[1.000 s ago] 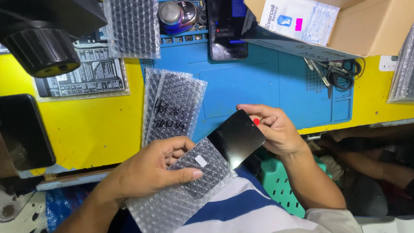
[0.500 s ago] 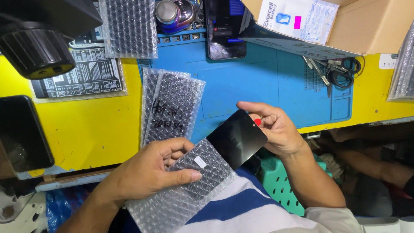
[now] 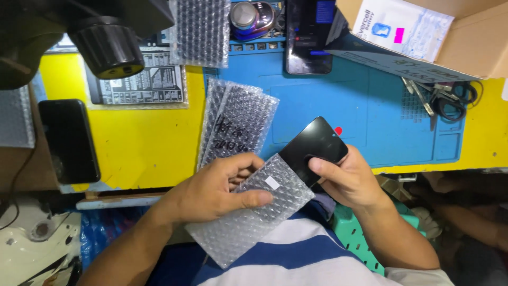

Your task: The person opens a cardboard box and removes several bubble-wrapped rectangular items, likely phone batteries. They unwrap each item one by one, briefly inspect the exposed component, and place it on the workbench. The process repeats for multiple items.

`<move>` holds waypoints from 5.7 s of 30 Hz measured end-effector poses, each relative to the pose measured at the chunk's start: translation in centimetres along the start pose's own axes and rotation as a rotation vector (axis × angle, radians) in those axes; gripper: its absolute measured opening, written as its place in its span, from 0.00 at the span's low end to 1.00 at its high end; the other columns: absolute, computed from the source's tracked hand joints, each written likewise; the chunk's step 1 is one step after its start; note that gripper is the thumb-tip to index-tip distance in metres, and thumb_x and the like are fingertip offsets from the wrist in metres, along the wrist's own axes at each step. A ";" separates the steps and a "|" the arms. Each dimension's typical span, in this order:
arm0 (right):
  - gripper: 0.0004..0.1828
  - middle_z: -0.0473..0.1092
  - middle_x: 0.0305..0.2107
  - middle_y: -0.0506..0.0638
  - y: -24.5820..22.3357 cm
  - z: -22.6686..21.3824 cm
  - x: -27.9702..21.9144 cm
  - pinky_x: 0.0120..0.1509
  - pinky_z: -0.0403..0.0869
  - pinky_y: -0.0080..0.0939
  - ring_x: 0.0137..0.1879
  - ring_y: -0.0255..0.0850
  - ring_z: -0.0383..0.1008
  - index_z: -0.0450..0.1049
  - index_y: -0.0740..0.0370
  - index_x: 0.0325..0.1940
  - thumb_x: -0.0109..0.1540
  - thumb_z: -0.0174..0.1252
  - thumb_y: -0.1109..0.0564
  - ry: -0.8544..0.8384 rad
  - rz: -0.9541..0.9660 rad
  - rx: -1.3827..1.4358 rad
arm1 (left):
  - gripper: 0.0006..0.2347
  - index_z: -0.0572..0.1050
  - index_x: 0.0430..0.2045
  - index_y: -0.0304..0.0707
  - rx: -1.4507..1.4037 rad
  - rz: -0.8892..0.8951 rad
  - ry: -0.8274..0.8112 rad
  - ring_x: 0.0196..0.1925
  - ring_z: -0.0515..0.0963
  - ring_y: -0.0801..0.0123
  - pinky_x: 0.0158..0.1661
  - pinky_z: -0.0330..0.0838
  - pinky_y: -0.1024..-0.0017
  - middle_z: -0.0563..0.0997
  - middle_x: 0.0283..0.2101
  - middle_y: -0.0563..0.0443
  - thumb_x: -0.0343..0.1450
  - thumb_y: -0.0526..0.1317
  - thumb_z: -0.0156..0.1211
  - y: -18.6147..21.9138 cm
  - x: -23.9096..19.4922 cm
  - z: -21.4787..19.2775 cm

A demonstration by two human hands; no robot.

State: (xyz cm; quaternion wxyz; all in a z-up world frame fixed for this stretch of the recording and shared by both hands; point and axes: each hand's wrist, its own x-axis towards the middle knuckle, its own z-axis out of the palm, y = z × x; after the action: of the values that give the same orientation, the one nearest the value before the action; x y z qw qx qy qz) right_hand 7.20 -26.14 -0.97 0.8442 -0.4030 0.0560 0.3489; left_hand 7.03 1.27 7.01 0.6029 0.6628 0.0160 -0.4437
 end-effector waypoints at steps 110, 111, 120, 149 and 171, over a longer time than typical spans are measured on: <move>0.08 0.73 0.35 0.59 1.6 -0.4 0.2 0.63 0.74 0.38 0.46 0.42 0.76 0.73 0.70 0.53 0.77 0.52 0.62 0.481 -0.480 -0.967 | 0.16 0.82 0.45 0.32 0.982 -0.136 1.407 0.45 0.82 0.41 0.47 0.71 0.52 0.85 0.41 0.35 0.69 0.43 0.73 -19.8 -13.3 -36.3; 0.08 0.73 0.35 0.59 1.8 -0.9 0.6 0.63 0.74 0.38 0.46 0.42 0.76 0.73 0.70 0.53 0.77 0.52 0.62 0.517 -0.467 -0.972 | 0.16 0.82 0.45 0.32 0.982 -0.121 1.372 0.45 0.82 0.41 0.47 0.71 0.52 0.85 0.41 0.35 0.69 0.43 0.73 -19.3 -13.6 -34.6; 0.07 0.73 0.35 0.58 1.1 0.4 1.4 0.46 0.78 0.37 0.35 0.41 0.74 0.75 0.72 0.48 0.71 0.54 0.63 0.439 -0.412 -0.854 | 0.06 0.78 0.48 0.36 0.712 -0.066 1.238 0.37 0.78 0.57 0.36 0.74 0.63 0.78 0.39 0.42 0.79 0.33 0.58 -4.3 -8.0 -6.9; 0.09 0.73 0.27 0.55 -4.8 4.6 1.8 0.45 0.74 0.43 0.33 0.41 0.71 0.82 0.69 0.45 0.63 0.59 0.66 -0.001 -0.549 -0.979 | 0.36 0.71 0.52 0.33 -1.212 0.257 -0.366 0.40 0.81 0.64 0.33 0.78 0.74 0.75 0.46 0.38 0.68 0.71 0.52 -8.6 2.0 6.1; 0.04 0.72 0.32 0.52 -8.2 0.9 2.1 0.44 0.69 0.38 0.39 0.40 0.70 0.81 0.63 0.33 0.61 0.64 0.59 -0.162 -0.050 -0.782 | 0.50 0.32 0.77 0.18 -1.598 -0.081 -0.896 0.48 0.81 0.43 0.44 0.81 0.57 0.71 0.56 0.20 0.69 0.46 0.64 -10.2 3.0 5.7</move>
State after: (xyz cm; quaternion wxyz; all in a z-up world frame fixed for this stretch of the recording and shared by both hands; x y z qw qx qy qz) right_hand 13.79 -27.92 4.06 0.6369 -0.6664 -0.1577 0.3541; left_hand -0.06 -2.15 -2.11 0.8159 -0.1865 0.1058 -0.5370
